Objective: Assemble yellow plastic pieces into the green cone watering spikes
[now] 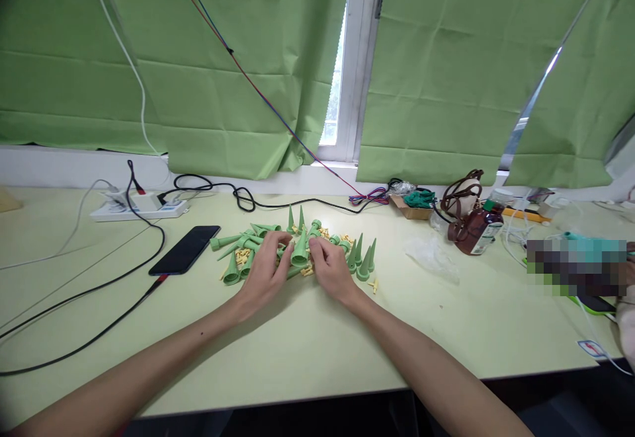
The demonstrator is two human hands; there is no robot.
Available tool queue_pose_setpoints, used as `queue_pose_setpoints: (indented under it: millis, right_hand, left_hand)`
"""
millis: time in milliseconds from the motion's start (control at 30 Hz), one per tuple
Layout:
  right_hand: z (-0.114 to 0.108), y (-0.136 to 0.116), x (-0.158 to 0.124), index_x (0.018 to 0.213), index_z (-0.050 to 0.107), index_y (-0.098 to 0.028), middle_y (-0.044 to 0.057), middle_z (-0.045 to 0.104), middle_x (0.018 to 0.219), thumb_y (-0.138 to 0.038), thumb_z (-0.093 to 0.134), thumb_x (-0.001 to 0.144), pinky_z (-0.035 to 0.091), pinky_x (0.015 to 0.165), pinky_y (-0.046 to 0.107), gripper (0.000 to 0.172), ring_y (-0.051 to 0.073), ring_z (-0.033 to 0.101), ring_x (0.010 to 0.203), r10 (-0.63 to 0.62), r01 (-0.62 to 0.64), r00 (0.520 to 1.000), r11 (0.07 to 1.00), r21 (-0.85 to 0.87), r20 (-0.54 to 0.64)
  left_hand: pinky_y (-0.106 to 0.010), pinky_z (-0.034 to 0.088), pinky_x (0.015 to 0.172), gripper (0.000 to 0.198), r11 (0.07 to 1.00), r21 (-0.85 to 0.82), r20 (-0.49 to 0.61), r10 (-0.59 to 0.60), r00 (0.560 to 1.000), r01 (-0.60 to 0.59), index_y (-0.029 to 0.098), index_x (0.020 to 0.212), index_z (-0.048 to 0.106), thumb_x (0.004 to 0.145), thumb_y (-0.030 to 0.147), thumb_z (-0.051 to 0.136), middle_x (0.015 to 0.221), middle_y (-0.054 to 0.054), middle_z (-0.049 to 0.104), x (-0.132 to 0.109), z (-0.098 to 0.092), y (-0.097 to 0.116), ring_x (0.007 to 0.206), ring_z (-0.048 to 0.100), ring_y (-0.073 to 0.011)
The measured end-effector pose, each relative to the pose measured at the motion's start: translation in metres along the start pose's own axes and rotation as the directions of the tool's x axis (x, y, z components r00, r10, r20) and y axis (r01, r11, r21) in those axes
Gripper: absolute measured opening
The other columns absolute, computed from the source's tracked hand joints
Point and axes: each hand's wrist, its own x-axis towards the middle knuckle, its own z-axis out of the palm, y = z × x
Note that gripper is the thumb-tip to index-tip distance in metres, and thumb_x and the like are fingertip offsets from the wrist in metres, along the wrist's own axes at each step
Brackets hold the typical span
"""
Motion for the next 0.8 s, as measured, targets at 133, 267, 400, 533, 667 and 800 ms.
queue_pose_setpoints:
  millis: [133,267,400,533,667,800]
  right_hand:
    - [0.0011,0.0012,0.0003,0.067,0.038,-0.022,-0.004,0.038,0.058,-0.059,0.04,0.097,0.032,0.049,0.026,0.048,0.012,0.038,0.052,0.002,-0.002,1.0,1.0,0.013,0.01]
    - [0.0015,0.0024,-0.0002,0.068,0.038,-0.022,-0.005,0.037,0.057,-0.058,0.041,0.098,0.032,0.048,0.025,0.047,0.011,0.038,0.05,0.002,-0.003,0.999,1.0,0.01,0.032]
    - [0.0006,0.0016,-0.0011,0.068,0.039,-0.022,-0.005,0.037,0.056,-0.056,0.042,0.098,0.032,0.047,0.025,0.045,0.011,0.039,0.049,-0.003,0.001,0.997,1.0,0.025,0.077]
    - [0.0005,0.0007,-0.0006,0.068,0.038,-0.022,-0.006,0.036,0.055,-0.06,0.043,0.097,0.032,0.044,0.025,0.047,0.01,0.039,0.047,0.02,-0.026,0.995,0.998,0.057,0.099]
    - [0.0018,0.0013,0.0016,0.067,0.038,-0.023,-0.007,0.035,0.054,-0.064,0.046,0.093,0.033,0.041,0.024,0.05,0.01,0.039,0.043,0.058,-0.075,0.991,0.988,0.138,0.118]
    - [0.0023,0.0018,0.0029,0.067,0.039,-0.023,-0.007,0.033,0.053,-0.064,0.048,0.092,0.033,0.039,0.024,0.05,0.009,0.037,0.04,0.067,-0.09,0.99,0.978,0.188,0.128]
  left_hand:
    - [-0.032,0.04,0.07,0.034,0.996,-0.073,0.096,-0.04,0.995,0.047,0.02,0.076,0.042,0.105,0.034,0.028,0.075,-0.001,0.049,0.0002,-0.0002,0.0012,0.072,0.048,-0.0161]
    - [-0.031,0.036,0.065,0.04,0.991,-0.112,0.099,-0.067,0.993,0.078,0.02,0.07,0.034,0.105,0.038,0.027,0.069,0.0,0.044,-0.0005,0.0009,0.0005,0.066,0.044,-0.0152]
    - [-0.031,0.036,0.063,0.042,0.987,-0.143,0.099,-0.065,0.993,0.079,0.02,0.069,0.033,0.105,0.04,0.024,0.068,0.0,0.043,-0.0015,0.0011,0.0004,0.065,0.044,-0.0153]
    - [-0.031,0.036,0.061,0.042,0.987,-0.149,0.097,-0.041,0.994,0.055,0.02,0.068,0.035,0.104,0.039,0.025,0.068,0.0,0.045,-0.0018,0.0013,-0.0004,0.064,0.044,-0.0153]
    - [-0.03,0.036,0.062,0.041,0.988,-0.152,0.105,-0.003,0.994,0.019,0.02,0.069,0.038,0.104,0.039,0.027,0.068,0.0,0.045,-0.0014,0.0017,-0.0022,0.064,0.043,-0.0149]
    - [-0.031,0.038,0.066,0.04,0.988,-0.155,0.153,0.009,0.988,0.015,0.02,0.073,0.044,0.104,0.04,0.028,0.073,-0.002,0.05,-0.0015,0.0009,-0.0024,0.069,0.047,-0.0163]
